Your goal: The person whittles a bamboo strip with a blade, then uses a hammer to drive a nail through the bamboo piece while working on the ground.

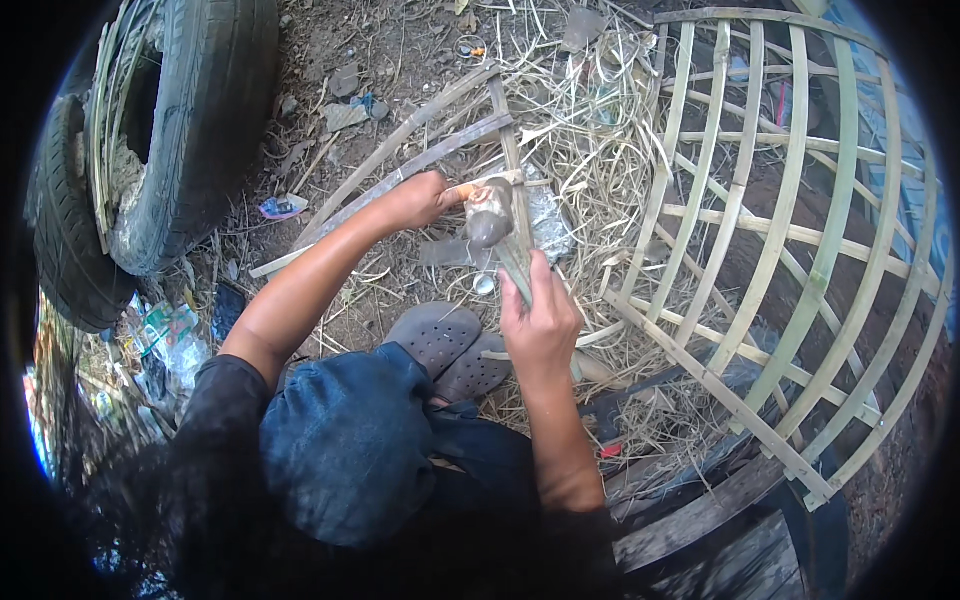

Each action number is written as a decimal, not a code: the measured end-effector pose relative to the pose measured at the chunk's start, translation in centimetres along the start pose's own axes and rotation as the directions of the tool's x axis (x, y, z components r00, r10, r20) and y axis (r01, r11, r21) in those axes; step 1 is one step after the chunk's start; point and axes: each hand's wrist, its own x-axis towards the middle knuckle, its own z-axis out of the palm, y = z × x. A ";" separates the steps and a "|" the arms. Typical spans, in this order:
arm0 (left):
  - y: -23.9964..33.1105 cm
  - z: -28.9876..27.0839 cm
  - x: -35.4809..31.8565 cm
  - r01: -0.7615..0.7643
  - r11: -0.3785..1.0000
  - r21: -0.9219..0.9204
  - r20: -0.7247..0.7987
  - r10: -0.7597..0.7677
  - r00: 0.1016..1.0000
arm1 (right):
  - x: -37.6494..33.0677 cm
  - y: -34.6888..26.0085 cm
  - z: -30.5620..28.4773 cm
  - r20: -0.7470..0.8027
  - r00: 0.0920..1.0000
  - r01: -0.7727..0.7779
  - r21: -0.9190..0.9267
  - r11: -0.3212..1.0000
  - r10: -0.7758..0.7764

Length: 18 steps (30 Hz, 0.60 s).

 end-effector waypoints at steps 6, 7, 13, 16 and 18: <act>1.1 -0.5 -0.3 0.004 1.000 0.006 0.012 -0.004 1.000 | 0.6 0.5 0.3 0.083 0.992 -0.090 -0.109 0.990 0.099; 1.8 -1.0 -0.2 0.065 0.998 -0.005 0.008 -0.065 0.998 | 1.1 1.0 0.7 0.048 0.997 -0.052 -0.092 0.994 0.056; -0.4 0.1 0.0 -0.015 1.000 -0.025 -0.016 0.014 1.000 | 0.5 -1.2 -0.7 0.028 1.000 0.002 0.025 1.000 -0.003; -0.3 0.0 -0.1 -0.059 0.997 -0.045 -0.024 0.057 0.998 | 0.8 -1.4 -0.7 0.008 0.999 0.033 0.052 0.998 -0.033; 1.1 -0.7 -0.2 0.025 0.999 0.022 0.043 -0.026 0.999 | 1.2 0.1 -0.1 0.130 0.985 -0.092 -0.140 0.986 0.111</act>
